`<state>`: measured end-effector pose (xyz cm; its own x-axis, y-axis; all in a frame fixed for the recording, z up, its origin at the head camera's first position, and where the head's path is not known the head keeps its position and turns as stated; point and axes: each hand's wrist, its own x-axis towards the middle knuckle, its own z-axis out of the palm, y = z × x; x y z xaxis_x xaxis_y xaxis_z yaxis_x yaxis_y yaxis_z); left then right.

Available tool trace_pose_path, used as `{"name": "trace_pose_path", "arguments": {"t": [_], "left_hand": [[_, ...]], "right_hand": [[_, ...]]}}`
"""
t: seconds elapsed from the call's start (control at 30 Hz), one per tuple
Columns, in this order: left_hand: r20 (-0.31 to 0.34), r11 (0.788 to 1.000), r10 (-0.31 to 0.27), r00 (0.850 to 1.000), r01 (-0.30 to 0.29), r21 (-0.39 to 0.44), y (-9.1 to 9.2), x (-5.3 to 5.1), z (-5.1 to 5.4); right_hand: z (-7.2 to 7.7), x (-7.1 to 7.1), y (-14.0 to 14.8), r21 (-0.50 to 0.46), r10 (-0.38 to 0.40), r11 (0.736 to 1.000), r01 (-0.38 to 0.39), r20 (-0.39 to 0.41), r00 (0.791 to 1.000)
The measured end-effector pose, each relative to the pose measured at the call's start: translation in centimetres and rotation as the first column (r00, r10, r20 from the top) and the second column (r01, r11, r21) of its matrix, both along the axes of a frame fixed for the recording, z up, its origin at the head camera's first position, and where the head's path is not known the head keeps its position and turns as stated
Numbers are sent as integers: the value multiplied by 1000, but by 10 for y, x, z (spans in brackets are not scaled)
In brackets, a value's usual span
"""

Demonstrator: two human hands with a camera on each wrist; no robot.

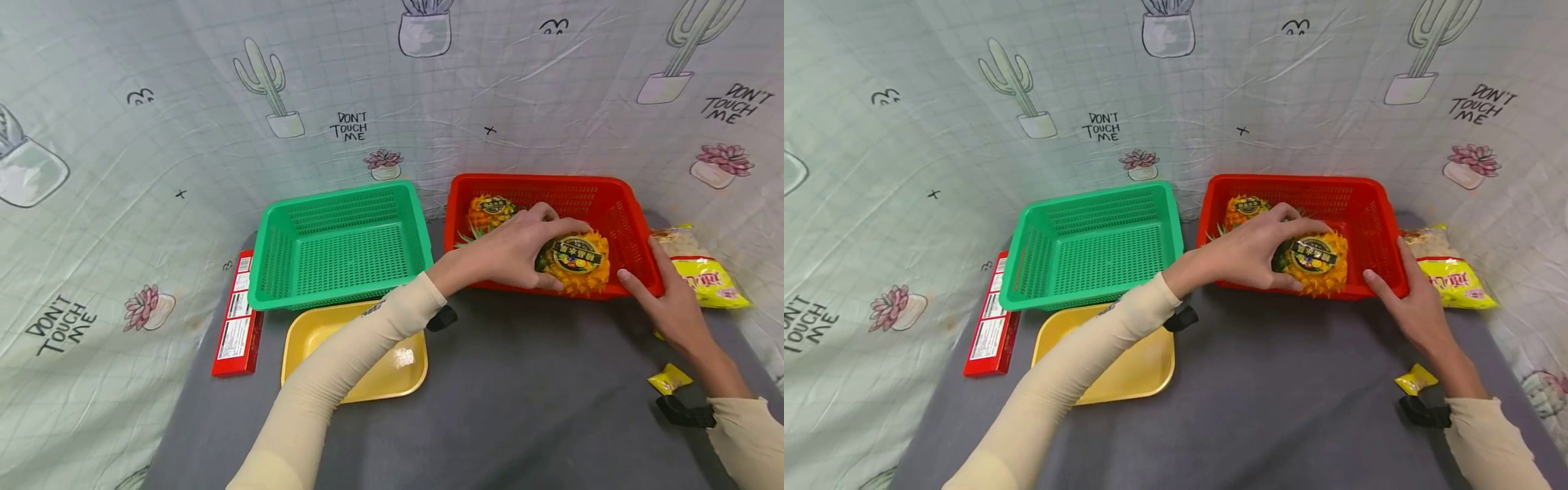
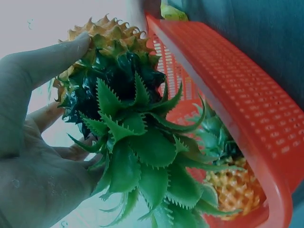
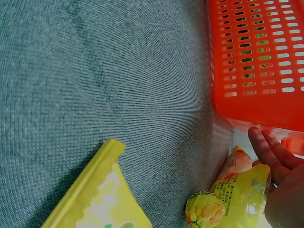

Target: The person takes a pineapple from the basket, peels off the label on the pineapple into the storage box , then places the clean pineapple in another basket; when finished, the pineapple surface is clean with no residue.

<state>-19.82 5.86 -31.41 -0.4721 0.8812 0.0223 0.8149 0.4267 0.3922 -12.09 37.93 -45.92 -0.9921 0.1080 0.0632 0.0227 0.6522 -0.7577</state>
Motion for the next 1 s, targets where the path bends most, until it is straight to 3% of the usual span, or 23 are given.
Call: {"name": "trace_pose_path", "arguments": {"t": [0.4,1.0], "left_hand": [[-14,999,-40,999,40,31,-3,19,-7],[-13,999,-52,999,51,-14,-10,42,-9]], "right_hand": [[-4,1,1,-7,-7,1000,7,-30,1000],[-4,1,1,0,-7,1000,7,-22,1000]]}}
